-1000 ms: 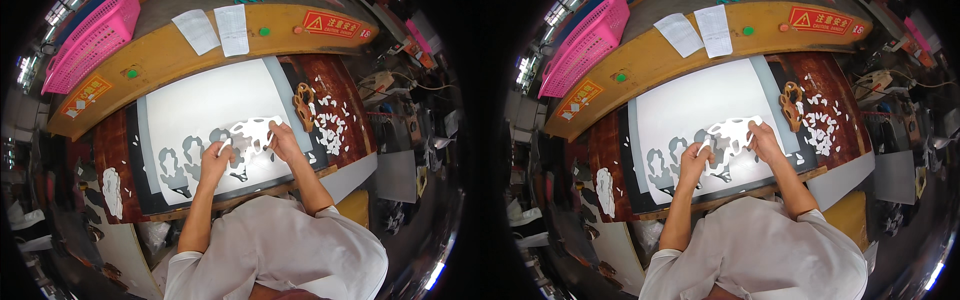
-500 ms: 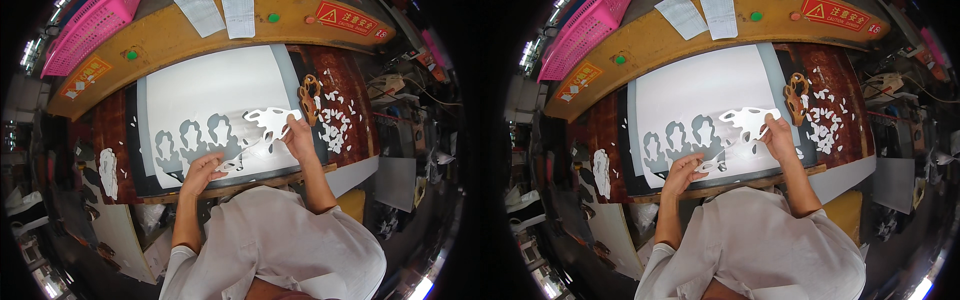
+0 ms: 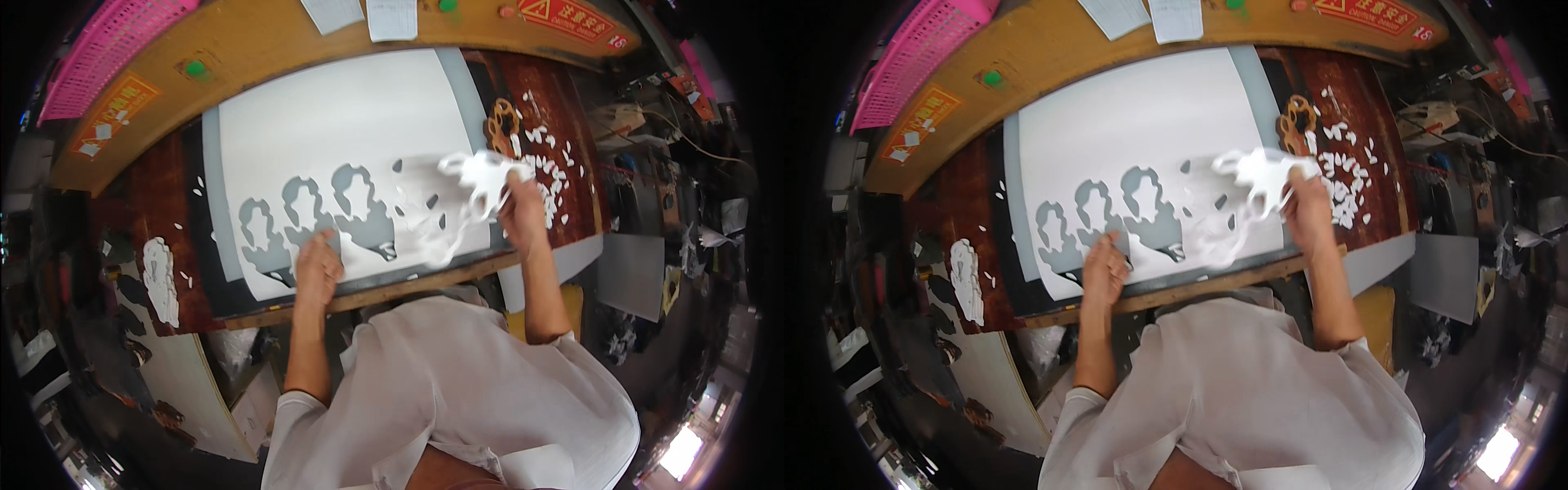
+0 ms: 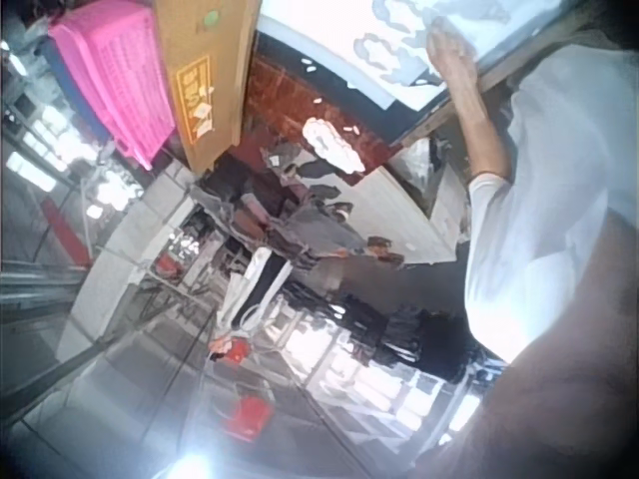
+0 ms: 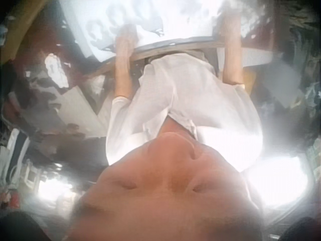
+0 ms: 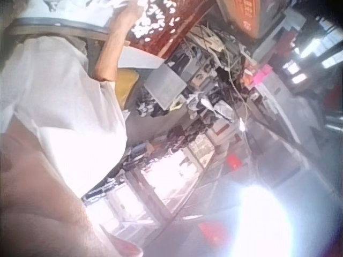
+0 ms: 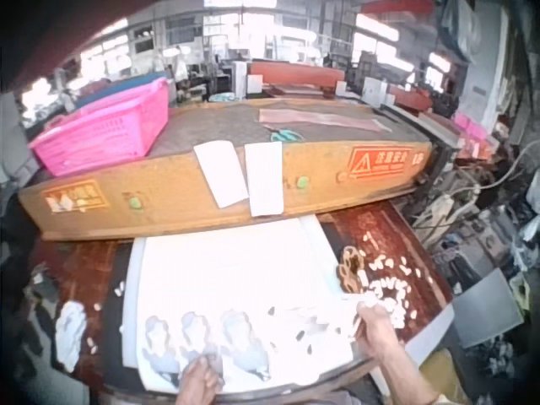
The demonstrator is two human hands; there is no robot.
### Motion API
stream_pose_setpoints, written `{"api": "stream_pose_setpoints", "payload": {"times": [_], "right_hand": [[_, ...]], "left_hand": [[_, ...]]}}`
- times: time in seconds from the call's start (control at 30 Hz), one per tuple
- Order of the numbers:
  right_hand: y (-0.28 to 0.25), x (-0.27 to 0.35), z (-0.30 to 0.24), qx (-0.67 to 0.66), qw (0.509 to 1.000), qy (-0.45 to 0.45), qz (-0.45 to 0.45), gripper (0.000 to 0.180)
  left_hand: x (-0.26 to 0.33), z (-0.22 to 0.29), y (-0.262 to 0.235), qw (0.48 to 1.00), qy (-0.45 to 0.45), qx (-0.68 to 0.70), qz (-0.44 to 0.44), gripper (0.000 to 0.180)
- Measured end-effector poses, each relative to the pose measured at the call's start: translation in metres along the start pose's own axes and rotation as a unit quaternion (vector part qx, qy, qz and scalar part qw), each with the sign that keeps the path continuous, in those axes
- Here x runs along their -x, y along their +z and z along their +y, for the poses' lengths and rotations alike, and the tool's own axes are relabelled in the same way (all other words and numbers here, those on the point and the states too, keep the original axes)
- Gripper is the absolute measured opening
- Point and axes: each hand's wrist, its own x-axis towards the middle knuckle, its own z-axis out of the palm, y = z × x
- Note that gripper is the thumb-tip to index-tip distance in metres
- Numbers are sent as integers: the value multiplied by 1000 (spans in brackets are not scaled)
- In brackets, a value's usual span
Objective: The person separates white paper cutouts from a larger sheet on a workbench, using both hands to peel and stack the pieces. The person then uses a wooden tool to press and separate additional cutouts, gathering them into a pile.
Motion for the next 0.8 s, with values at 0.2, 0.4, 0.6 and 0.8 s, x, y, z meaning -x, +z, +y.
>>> {"api": "stream_pose_setpoints", "payload": {"times": [0.2, 0.4, 0.6, 0.8], "right_hand": [[0, -46, -79, 148, 966, -207, -48, 27], [1, -56, -15, 463, 744, -364, -315, 32], [-31, -43, 68, 428, 629, -414, -499, 40], [-44, -49, 60, 491, 548, -418, -532, 39]], "left_hand": [[28, -6, 27, 876, 145, -459, 39, 42], [30, -64, 129, 964, -134, -229, 33, 42], [20, -124, 160, 971, -214, 90, 53, 38], [24, -156, 165, 951, -103, 288, 44, 20]]}}
